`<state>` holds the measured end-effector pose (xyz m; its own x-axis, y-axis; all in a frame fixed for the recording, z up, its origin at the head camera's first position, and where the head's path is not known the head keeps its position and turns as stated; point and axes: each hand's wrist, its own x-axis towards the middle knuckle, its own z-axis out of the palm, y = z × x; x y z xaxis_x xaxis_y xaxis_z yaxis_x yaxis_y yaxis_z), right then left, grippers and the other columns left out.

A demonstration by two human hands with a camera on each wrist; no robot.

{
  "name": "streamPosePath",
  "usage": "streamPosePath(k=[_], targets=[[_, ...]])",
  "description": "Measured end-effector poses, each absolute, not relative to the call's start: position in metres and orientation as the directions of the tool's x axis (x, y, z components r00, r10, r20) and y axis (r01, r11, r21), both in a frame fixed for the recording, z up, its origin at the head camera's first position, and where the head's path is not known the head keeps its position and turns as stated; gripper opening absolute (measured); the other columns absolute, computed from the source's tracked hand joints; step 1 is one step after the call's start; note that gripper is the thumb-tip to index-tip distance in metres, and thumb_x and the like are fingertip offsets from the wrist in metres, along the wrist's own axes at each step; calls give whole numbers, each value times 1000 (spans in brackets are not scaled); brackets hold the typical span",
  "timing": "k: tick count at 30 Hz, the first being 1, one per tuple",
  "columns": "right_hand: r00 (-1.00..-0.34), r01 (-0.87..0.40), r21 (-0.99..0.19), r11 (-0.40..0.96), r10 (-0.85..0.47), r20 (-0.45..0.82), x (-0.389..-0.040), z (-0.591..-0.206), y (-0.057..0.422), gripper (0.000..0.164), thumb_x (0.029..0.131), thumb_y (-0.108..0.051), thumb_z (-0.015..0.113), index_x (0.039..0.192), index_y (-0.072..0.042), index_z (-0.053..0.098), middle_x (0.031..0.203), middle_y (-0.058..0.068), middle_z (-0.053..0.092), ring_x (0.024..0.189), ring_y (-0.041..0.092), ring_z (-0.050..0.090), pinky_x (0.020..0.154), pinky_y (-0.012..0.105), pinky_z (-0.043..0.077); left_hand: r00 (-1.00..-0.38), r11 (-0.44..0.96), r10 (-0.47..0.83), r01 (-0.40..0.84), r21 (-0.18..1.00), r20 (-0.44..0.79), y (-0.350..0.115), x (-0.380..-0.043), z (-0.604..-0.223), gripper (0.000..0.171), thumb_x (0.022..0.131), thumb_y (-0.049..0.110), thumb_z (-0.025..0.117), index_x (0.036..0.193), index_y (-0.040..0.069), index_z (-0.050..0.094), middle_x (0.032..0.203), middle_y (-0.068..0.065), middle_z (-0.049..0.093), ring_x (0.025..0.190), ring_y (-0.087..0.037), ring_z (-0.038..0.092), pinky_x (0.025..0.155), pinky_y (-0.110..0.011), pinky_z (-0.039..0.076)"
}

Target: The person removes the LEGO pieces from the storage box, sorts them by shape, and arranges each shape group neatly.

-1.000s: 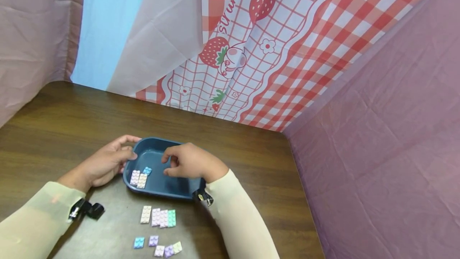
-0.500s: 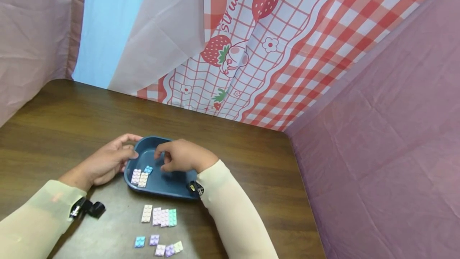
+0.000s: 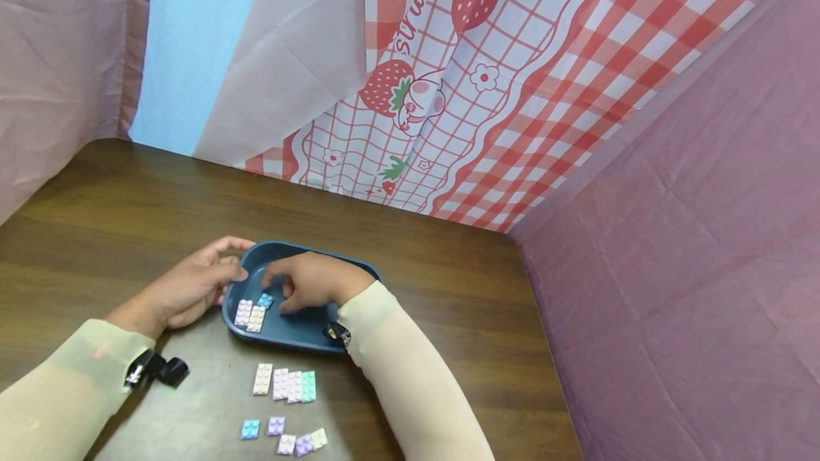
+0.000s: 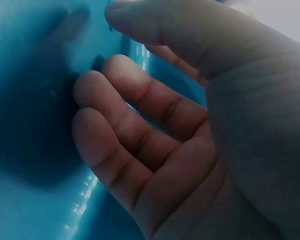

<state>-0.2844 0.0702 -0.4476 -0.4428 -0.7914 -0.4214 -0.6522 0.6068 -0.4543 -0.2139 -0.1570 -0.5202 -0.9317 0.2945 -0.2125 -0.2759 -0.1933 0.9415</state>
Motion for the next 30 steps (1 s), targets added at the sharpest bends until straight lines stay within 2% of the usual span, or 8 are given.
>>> streamPosePath(k=[14, 19, 30], targets=[[-418, -660, -481, 578, -814, -404, -285, -460, 63, 27, 97, -27, 76, 122, -32, 66, 88, -6, 65, 73, 8, 60, 63, 22, 52, -938, -191, 285, -258, 947, -198, -158, -215, -522, 58, 95, 6, 61, 148, 15, 40, 111, -15, 57, 69, -10, 52, 55, -22, 49], [-412, -672, -476, 567, -820, -397, -285, -461, 62, 24, 97, -26, 75, 120, -32, 67, 86, -6, 64, 71, 7, 59, 63, 21, 51, -939, -194, 285, -255, 947, -194, -158, -214, -522, 58, 95, 6, 61, 148, 15, 40, 107, -13, 57, 68, -10, 51, 54, -22, 48], [-407, -675, -476, 563, -823, -397, -284, -462, 61, 26, 97, -25, 75, 120, -33, 66, 86, -6, 63, 71, 8, 58, 62, 21, 50, -937, -198, 289, -257, 946, -194, -158, -215, -522, 58, 95, 5, 61, 148, 15, 40, 114, -15, 58, 69, -9, 52, 55, -21, 49]])
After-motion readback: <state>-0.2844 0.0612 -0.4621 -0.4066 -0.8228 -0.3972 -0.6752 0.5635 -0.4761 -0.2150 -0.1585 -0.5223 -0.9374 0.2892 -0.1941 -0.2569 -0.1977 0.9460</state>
